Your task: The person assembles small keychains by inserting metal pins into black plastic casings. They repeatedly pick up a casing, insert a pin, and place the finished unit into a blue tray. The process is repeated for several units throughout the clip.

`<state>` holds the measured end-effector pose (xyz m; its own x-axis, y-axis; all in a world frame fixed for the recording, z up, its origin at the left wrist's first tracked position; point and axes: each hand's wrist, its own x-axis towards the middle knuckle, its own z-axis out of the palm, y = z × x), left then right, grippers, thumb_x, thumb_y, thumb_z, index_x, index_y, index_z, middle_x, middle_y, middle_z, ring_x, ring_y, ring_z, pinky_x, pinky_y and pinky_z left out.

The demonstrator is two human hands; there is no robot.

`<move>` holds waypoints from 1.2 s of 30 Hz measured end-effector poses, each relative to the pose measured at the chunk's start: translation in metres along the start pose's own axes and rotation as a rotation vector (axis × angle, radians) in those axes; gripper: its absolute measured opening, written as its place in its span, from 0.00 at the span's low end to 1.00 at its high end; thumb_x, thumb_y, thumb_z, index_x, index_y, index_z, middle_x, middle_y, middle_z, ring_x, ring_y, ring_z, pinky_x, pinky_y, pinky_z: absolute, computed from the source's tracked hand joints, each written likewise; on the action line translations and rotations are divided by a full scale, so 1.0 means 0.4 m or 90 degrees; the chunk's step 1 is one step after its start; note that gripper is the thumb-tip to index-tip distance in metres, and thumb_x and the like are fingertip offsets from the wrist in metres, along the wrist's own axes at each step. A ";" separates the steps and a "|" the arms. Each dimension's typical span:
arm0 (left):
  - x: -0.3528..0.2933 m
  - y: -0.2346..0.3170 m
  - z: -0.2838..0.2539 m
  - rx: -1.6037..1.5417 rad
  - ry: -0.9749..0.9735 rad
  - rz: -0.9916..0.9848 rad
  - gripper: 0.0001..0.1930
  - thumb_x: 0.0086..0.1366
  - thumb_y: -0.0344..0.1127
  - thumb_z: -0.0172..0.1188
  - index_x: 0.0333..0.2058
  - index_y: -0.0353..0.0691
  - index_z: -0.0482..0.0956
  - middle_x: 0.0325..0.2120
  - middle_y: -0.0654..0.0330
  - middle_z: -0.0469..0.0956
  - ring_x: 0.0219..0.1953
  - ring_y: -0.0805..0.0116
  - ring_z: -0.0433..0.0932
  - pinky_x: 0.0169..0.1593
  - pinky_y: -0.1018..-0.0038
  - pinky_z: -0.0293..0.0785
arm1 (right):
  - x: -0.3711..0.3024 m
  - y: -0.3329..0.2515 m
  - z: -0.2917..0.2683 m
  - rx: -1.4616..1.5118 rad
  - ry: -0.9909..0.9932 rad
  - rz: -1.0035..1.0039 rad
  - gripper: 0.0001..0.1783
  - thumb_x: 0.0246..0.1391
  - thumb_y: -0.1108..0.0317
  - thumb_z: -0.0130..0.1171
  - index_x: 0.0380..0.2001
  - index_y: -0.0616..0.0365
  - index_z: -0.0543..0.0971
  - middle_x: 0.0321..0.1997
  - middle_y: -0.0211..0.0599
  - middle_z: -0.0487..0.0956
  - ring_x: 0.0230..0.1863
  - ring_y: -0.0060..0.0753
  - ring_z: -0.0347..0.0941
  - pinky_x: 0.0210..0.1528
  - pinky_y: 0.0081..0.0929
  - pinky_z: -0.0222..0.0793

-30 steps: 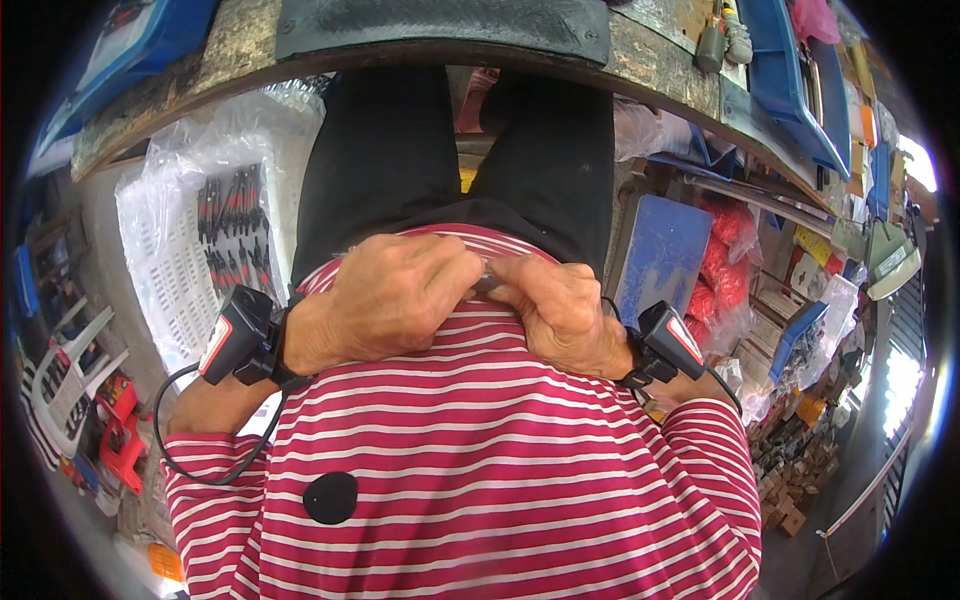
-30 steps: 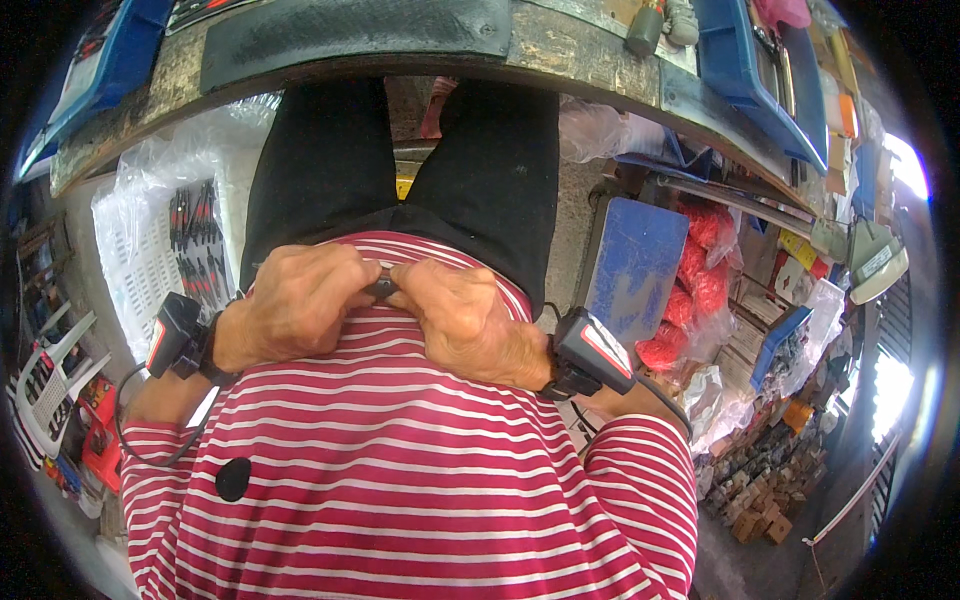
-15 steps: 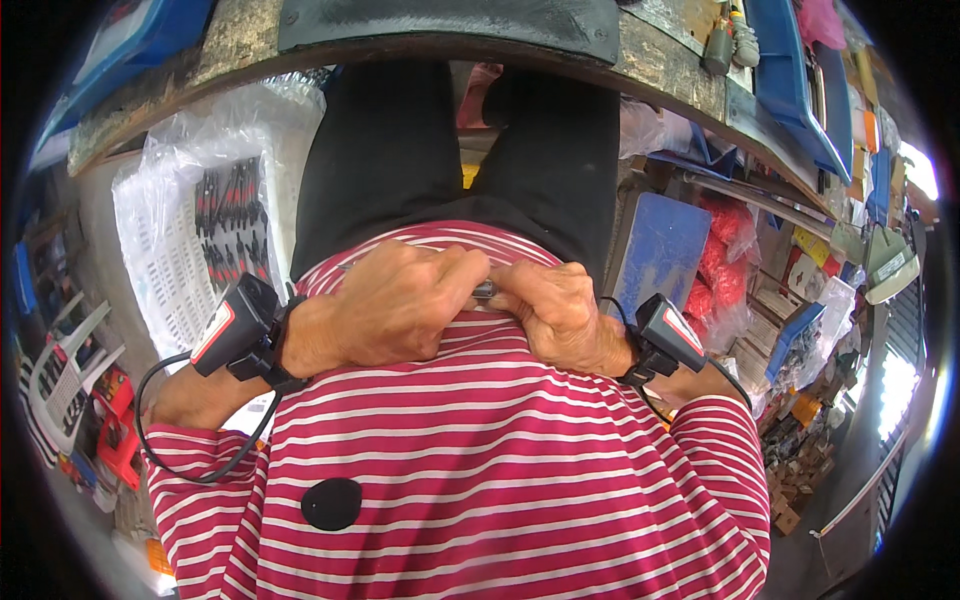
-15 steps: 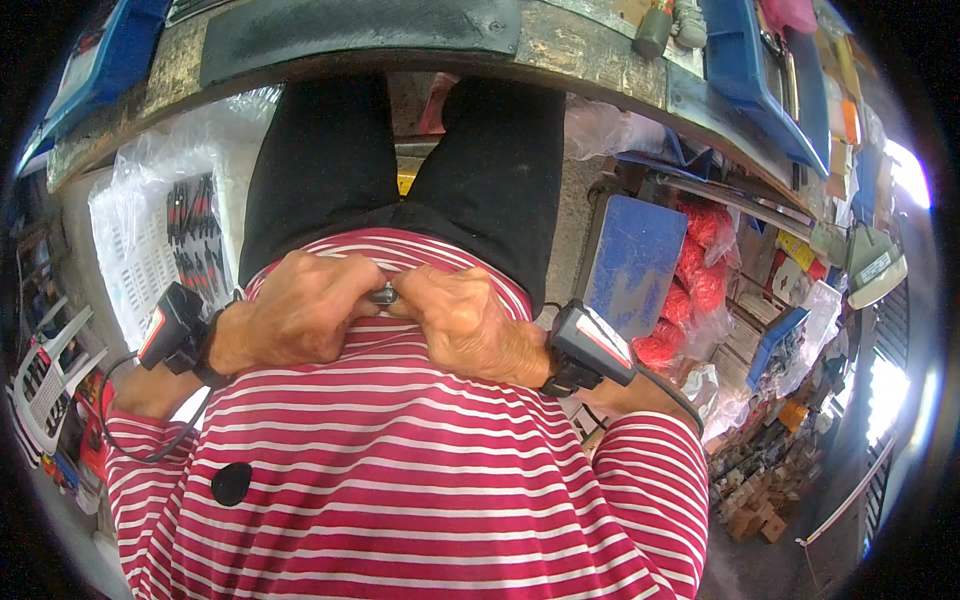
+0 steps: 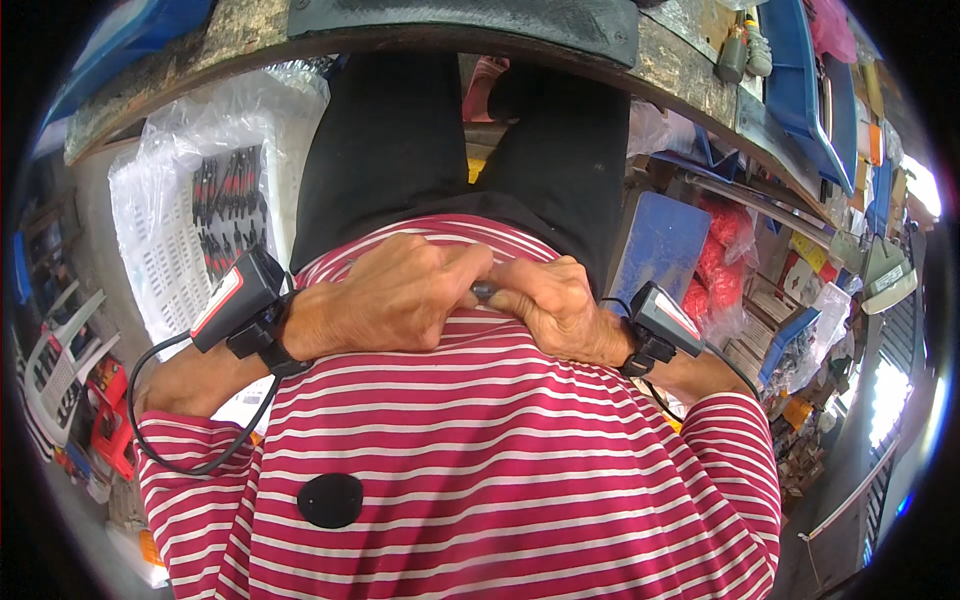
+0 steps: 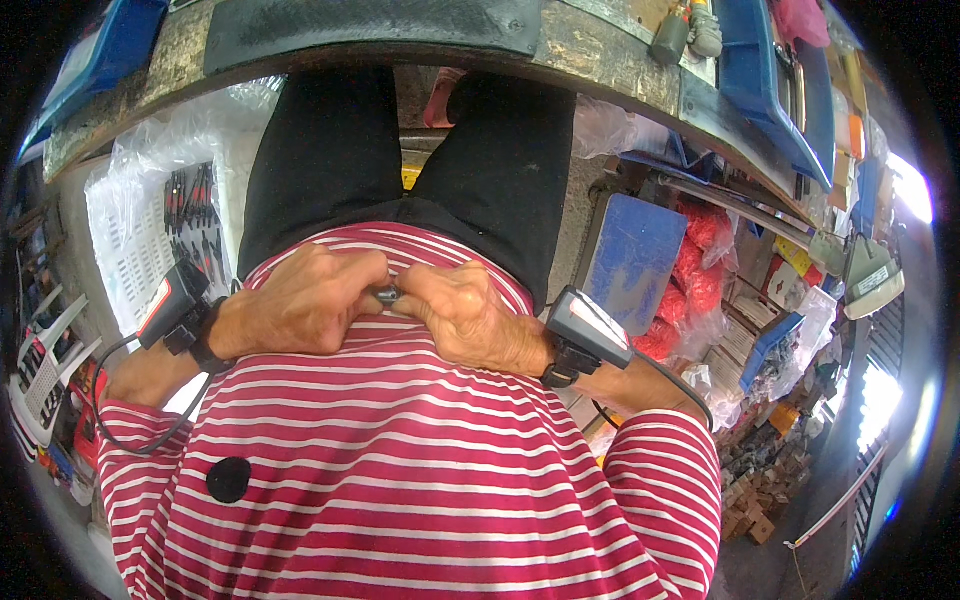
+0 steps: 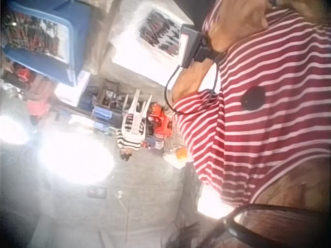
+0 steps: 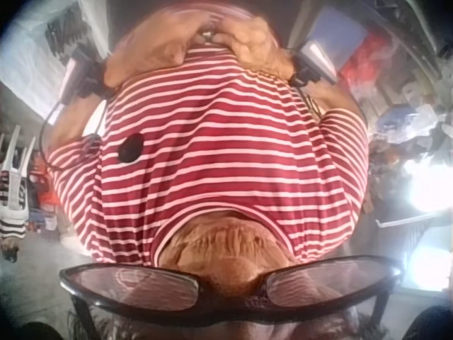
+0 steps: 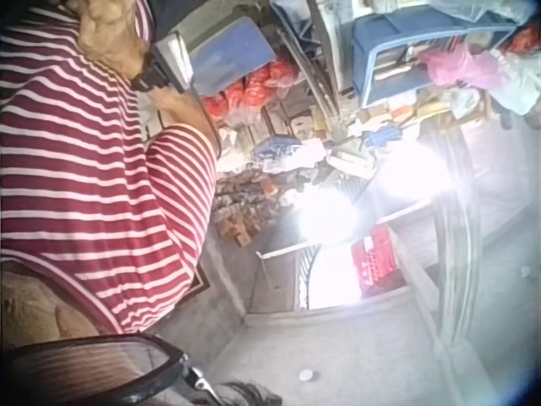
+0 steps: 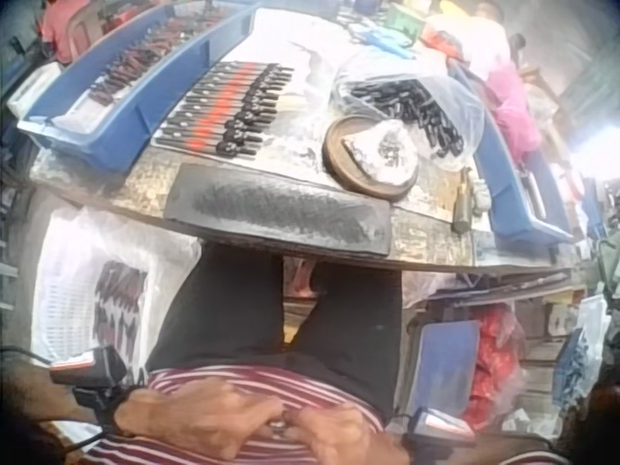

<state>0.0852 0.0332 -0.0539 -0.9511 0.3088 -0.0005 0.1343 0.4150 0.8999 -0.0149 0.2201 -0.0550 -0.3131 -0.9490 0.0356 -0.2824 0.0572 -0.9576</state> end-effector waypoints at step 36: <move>0.099 0.007 -0.097 0.146 0.249 0.074 0.12 0.48 0.24 0.64 0.32 0.32 0.72 0.22 0.51 0.74 0.24 0.53 0.76 0.26 0.67 0.71 | 0.117 -0.031 -0.094 -0.055 0.141 0.020 0.10 0.51 0.78 0.58 0.39 0.66 0.76 0.32 0.44 0.78 0.29 0.34 0.78 0.29 0.24 0.71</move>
<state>0.0371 0.0134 -0.0345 -0.9536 0.0376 0.2987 0.2627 0.5885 0.7646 -0.0602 0.1868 -0.0307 -0.5112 -0.8560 0.0767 -0.3431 0.1215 -0.9314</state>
